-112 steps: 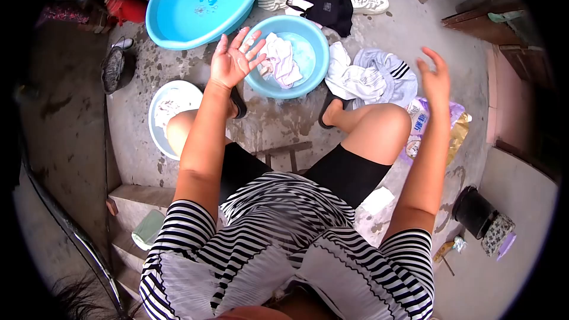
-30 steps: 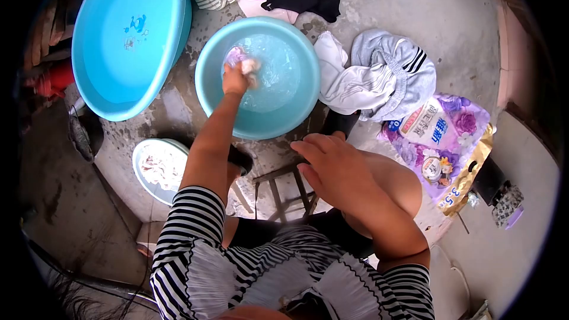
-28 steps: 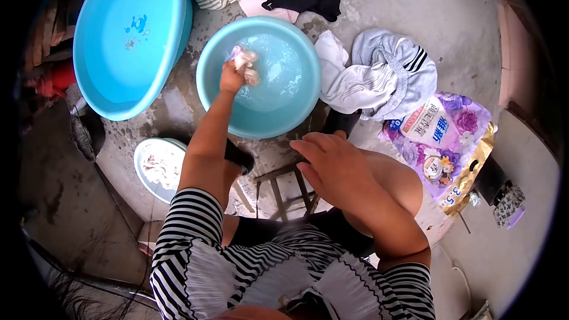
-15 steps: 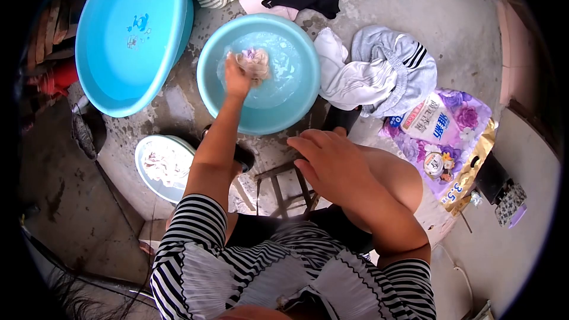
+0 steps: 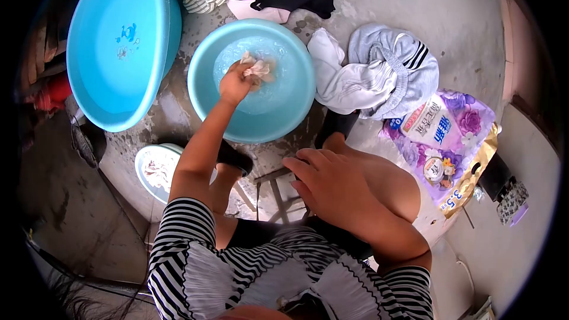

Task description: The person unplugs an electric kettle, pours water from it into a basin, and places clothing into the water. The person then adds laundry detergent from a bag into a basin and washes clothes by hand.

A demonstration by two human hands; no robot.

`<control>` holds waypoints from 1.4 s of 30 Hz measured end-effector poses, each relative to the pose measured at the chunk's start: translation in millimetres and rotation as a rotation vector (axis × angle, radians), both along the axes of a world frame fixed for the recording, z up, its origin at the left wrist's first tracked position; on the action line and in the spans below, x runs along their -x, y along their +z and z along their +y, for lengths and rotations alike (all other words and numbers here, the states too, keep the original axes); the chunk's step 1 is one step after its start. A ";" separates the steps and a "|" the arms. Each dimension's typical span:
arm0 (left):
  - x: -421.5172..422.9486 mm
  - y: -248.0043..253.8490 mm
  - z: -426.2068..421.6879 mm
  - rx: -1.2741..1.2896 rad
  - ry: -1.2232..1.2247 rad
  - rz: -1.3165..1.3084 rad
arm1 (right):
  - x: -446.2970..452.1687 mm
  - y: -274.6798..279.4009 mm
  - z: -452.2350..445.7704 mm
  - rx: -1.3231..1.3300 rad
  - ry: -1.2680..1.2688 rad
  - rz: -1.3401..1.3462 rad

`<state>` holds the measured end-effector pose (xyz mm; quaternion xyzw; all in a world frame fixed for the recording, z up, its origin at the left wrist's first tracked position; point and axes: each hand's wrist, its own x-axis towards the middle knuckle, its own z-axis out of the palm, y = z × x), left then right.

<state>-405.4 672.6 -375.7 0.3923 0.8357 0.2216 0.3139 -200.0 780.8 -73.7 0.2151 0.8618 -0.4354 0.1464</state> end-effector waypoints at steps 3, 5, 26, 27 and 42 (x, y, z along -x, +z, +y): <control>4.6 -13.5 -12.0 -0.049 0.132 -0.232 | 0.9 -2.6 5.8 0.005 0.001 -0.006; 5.6 -23.2 -14.9 0.032 0.186 -0.222 | 3.9 1.0 7.5 0.026 0.004 -0.011; -5.6 -7.3 18.9 0.437 -0.282 0.030 | 3.7 -15.5 4.5 0.088 0.055 0.001; -7.7 -9.8 19.7 0.565 -0.218 0.006 | 3.8 -15.5 0.6 0.115 0.082 -0.053; 0.4 235.3 34.0 0.598 -0.247 0.002 | -75.8 60.4 3.6 0.190 -0.801 0.283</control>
